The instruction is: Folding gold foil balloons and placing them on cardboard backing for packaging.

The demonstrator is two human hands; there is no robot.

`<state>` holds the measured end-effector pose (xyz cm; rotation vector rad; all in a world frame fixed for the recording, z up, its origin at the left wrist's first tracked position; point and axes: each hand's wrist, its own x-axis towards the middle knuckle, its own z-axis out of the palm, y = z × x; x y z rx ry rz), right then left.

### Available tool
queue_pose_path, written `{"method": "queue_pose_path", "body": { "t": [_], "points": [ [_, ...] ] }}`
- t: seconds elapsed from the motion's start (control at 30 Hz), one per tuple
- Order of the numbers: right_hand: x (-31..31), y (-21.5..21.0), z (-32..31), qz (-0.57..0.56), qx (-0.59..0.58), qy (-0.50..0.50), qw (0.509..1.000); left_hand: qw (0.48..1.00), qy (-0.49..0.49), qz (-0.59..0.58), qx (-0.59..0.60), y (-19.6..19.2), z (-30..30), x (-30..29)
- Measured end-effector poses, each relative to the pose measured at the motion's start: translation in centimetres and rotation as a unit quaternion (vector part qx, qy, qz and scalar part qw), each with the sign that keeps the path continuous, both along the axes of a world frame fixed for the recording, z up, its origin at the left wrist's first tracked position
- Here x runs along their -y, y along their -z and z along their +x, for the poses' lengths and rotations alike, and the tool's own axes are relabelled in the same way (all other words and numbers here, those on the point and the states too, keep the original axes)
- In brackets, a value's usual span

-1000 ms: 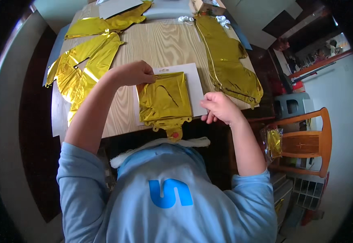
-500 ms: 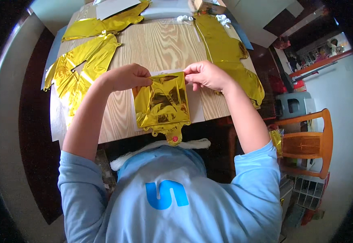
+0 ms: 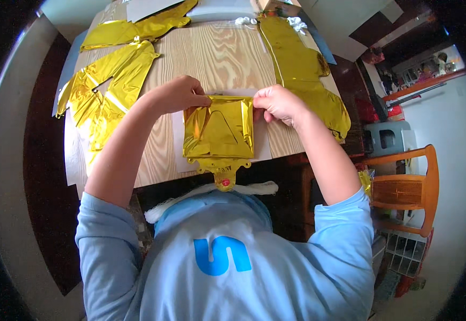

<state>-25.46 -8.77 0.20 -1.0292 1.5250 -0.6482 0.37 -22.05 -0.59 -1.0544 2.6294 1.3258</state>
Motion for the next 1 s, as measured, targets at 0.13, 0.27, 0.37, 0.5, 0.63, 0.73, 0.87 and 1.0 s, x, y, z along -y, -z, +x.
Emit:
{"method": "queue_pose_path", "body": {
  "t": [0.13, 0.27, 0.37, 0.5, 0.63, 0.73, 0.87, 1.0],
  "points": [
    [0.2, -0.1, 0.0, -0.024, -0.048, -0.011, 0.999, 0.999, -0.041, -0.004, 0.008, 0.1, -0.3, -0.5],
    [1.0, 0.9, 0.3, -0.094, -0.040, 0.024, 0.995, 0.998, -0.058, -0.013, 0.001, 0.2, 0.0, -0.6],
    [2.0, 2.3, -0.1, -0.112, -0.029, 0.007, 0.993, 0.999, -0.052, -0.005, -0.006, 0.1, 0.1, -0.6],
    [3.3, 3.2, -1.2, -0.135, -0.129, -0.040, 0.982, 0.996, -0.079, -0.043, -0.010, -0.2, 0.0, -1.1],
    [2.6, 2.0, 0.0, -0.231, -0.290, -0.031, 0.928, 0.983, -0.120, -0.136, 0.007, -0.7, 0.0, -2.6],
    [1.5, -0.2, 2.2, -0.268, -0.364, -0.017, 0.892, 0.981, -0.138, -0.133, 0.010, -0.8, 0.5, -2.9],
    [0.2, -0.2, 4.9, -0.412, -0.404, -0.078, 0.813, 0.973, -0.139, -0.186, 0.012, -0.5, 0.7, -3.0],
    [0.7, 3.1, 6.0, -0.385, -0.451, -0.186, 0.783, 0.934, -0.106, -0.340, 0.024, -0.2, 0.6, -2.7]
  ]
}}
